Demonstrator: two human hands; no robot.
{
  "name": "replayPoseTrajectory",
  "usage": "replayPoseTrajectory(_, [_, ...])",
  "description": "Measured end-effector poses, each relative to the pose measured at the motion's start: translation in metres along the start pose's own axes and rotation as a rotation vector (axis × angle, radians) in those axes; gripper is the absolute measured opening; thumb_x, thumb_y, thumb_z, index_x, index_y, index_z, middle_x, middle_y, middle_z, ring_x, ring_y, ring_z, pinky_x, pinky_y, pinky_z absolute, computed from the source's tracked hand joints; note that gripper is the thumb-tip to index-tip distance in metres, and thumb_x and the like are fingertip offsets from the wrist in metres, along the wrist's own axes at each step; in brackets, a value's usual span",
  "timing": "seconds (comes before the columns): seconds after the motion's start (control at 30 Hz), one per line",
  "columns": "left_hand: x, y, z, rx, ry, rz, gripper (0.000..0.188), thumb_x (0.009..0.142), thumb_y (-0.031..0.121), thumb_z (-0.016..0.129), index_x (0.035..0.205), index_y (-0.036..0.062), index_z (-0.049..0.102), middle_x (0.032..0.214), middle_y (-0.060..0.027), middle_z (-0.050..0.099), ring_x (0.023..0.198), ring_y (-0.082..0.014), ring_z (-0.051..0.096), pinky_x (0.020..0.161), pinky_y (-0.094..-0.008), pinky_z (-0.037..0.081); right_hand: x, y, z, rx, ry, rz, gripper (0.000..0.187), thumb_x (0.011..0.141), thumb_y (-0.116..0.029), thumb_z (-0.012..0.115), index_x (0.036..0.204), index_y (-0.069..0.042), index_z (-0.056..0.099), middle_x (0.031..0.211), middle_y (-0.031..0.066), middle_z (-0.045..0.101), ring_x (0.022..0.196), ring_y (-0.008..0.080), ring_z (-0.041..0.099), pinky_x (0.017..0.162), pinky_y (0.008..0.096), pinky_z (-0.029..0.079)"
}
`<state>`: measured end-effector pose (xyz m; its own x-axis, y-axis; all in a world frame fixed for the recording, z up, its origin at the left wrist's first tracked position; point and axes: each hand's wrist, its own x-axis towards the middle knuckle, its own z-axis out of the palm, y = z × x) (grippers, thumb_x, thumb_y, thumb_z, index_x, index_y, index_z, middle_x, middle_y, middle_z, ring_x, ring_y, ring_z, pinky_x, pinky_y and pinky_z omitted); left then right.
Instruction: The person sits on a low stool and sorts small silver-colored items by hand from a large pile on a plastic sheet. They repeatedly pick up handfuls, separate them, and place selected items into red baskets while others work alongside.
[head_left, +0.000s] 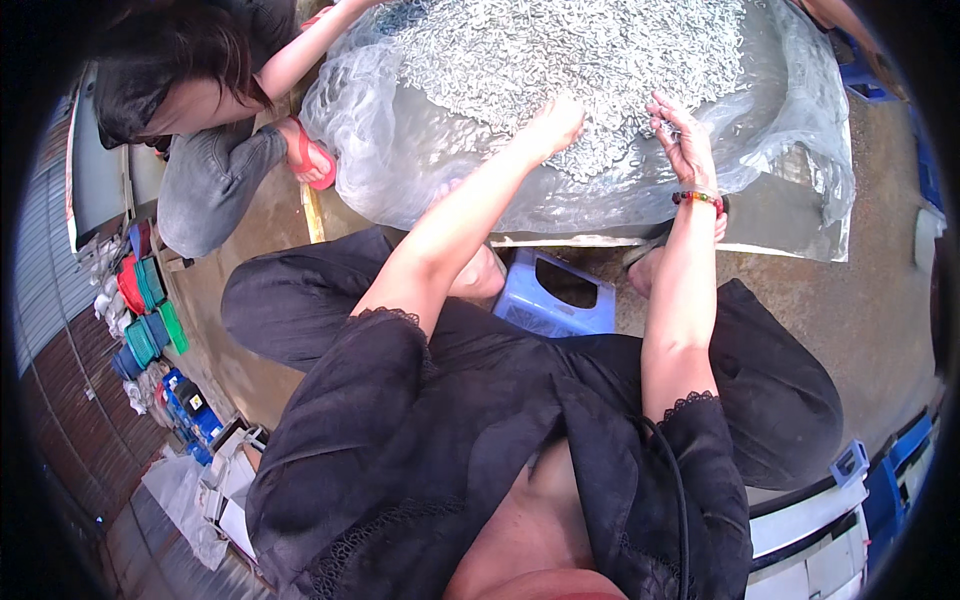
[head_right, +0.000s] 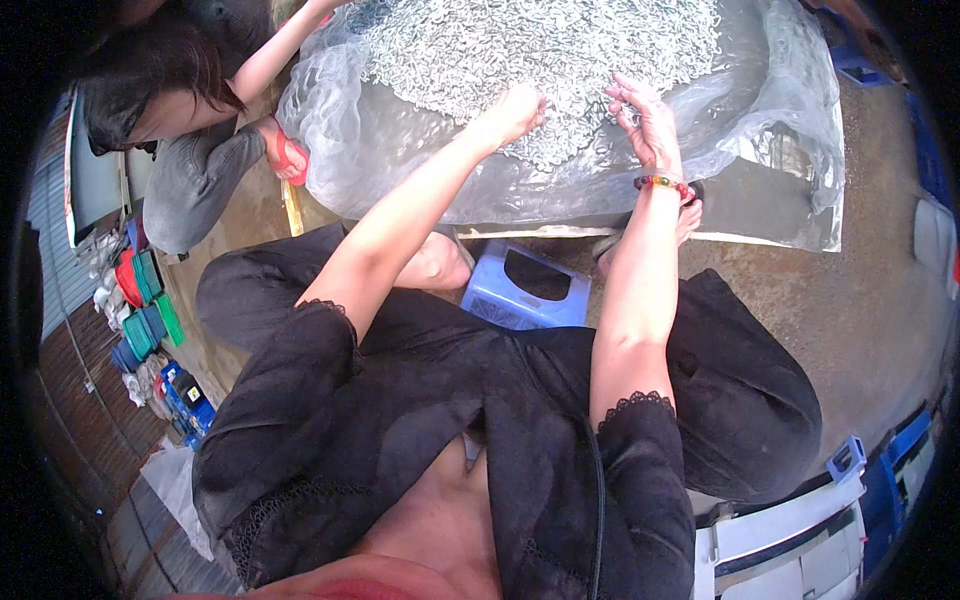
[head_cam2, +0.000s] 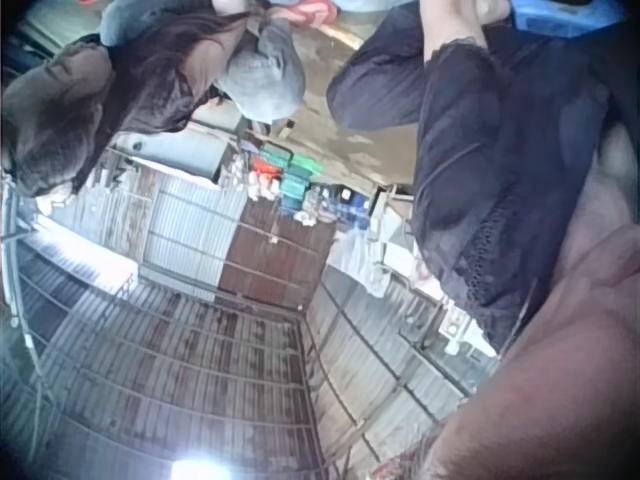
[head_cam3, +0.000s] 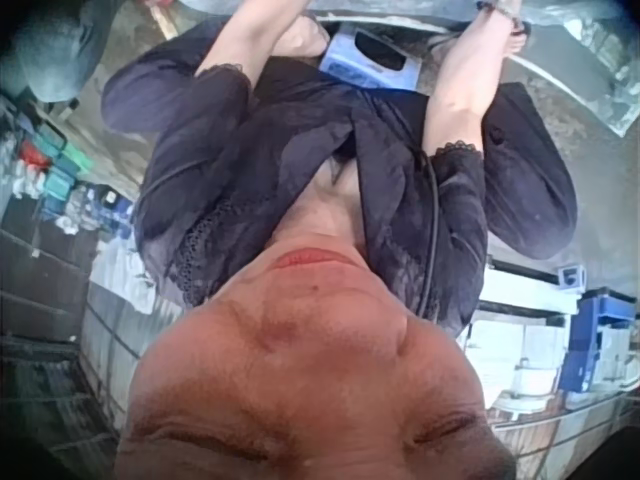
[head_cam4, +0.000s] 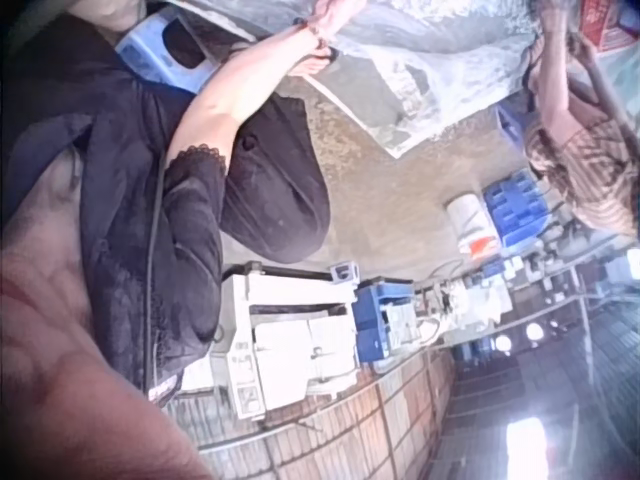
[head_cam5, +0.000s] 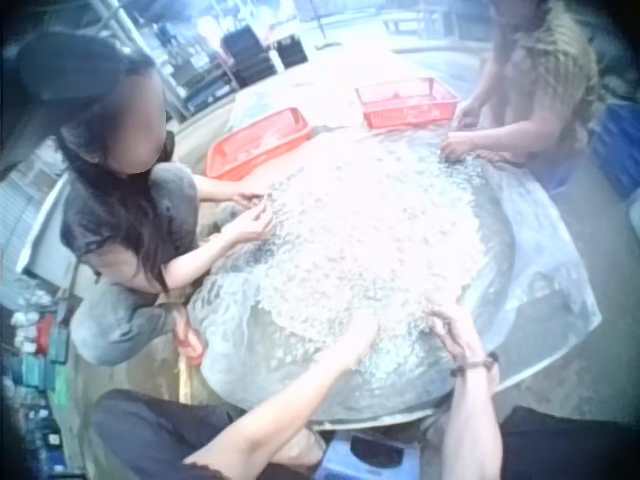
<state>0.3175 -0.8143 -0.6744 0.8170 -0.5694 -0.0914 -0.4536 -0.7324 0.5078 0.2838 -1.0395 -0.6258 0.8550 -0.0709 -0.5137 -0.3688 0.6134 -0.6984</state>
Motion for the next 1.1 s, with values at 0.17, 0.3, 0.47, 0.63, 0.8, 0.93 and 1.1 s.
replayPoseTrajectory(0.17, [-0.027,-0.01,-0.032,-0.249,-0.085,-0.141,0.02,0.077,0.022,0.062,0.087,0.0055,0.066,0.077,-0.0131,0.064,0.074,-0.0246,0.062,0.07,-0.0334,0.047,0.043,0.023,-0.023,-0.507,0.157,-0.011,0.023,0.077,-0.008,0.059,0.098,0.001,0.061,0.088,0.0142,0.063,0.062,0.0159,0.057,0.05,0.0229,0.042])
replayPoseTrajectory(0.3, [-0.027,-0.012,-0.061,-0.21,-0.007,-0.124,0.023,0.079,0.024,0.062,0.096,0.0092,0.066,0.085,-0.0124,0.065,0.077,-0.0231,0.063,0.072,-0.03,0.048,0.053,0.051,-0.019,-1.492,0.337,-0.502,0.022,0.076,-0.021,0.061,0.09,-0.005,0.066,0.074,0.0135,0.065,0.069,0.0257,0.062,0.066,0.0323,0.049])
replayPoseTrajectory(0.47, [-0.018,-0.004,-0.083,-0.411,0.029,-0.228,0.022,0.073,0.023,0.069,0.09,0.0099,0.068,0.079,-0.0068,0.066,0.072,-0.013,0.062,0.068,-0.0265,0.048,0.057,0.09,0.018,-1.393,0.058,-0.061,0.024,0.072,-0.024,0.066,0.082,-0.002,0.064,0.077,0.0162,0.064,0.071,0.0269,0.063,0.066,0.0342,0.05])
replayPoseTrajectory(0.63, [-0.017,-0.006,-0.088,-0.544,0.027,-0.339,0.021,0.066,0.023,0.075,0.081,0.0107,0.07,0.07,0.0014,0.064,0.066,-0.0044,0.056,0.063,-0.0202,0.044,0.021,0.067,0.046,-0.675,-0.098,0.092,0.013,0.078,-0.015,0.064,0.074,-0.003,0.059,0.051,-0.0028,0.048,0.04,0.0053,0.042,0.035,0.02,0.031])
replayPoseTrajectory(0.8, [-0.016,-0.009,-0.088,-0.543,-0.09,-0.5,0.022,0.065,0.025,0.076,0.081,0.0118,0.07,0.068,0.0028,0.063,0.053,-0.0031,0.047,0.05,-0.0214,0.039,0.023,0.077,0.03,-1.235,-0.132,-0.108,0.014,0.073,-0.016,0.068,0.079,-0.007,0.059,0.051,0.0001,0.049,0.043,0.0089,0.045,0.041,0.0258,0.037])
replayPoseTrajectory(0.93, [-0.022,-0.01,-0.092,-1.168,-0.296,-0.408,0.019,0.076,0.019,0.067,0.083,0.0025,0.065,0.064,0.0027,0.056,0.052,-0.002,0.044,0.044,-0.0158,0.032,0.019,0.1,0.029,-1.377,-0.099,-0.219,0.021,0.071,-0.019,0.069,0.082,-0.006,0.057,0.065,0.0099,0.058,0.063,0.0195,0.056,0.062,0.0325,0.044])
replayPoseTrajectory(1.1, [-0.028,-0.006,-0.096,-1.607,-0.248,-0.42,0.016,0.081,0.013,0.058,0.091,0.0005,0.058,0.081,-0.0055,0.058,0.063,-0.0082,0.055,0.055,-0.0177,0.048,0.023,0.1,0.041,-1.29,-0.091,-0.358,0.024,0.073,-0.021,0.067,0.09,-0.006,0.058,0.078,0.0123,0.062,0.073,0.023,0.059,0.069,0.0329,0.046])
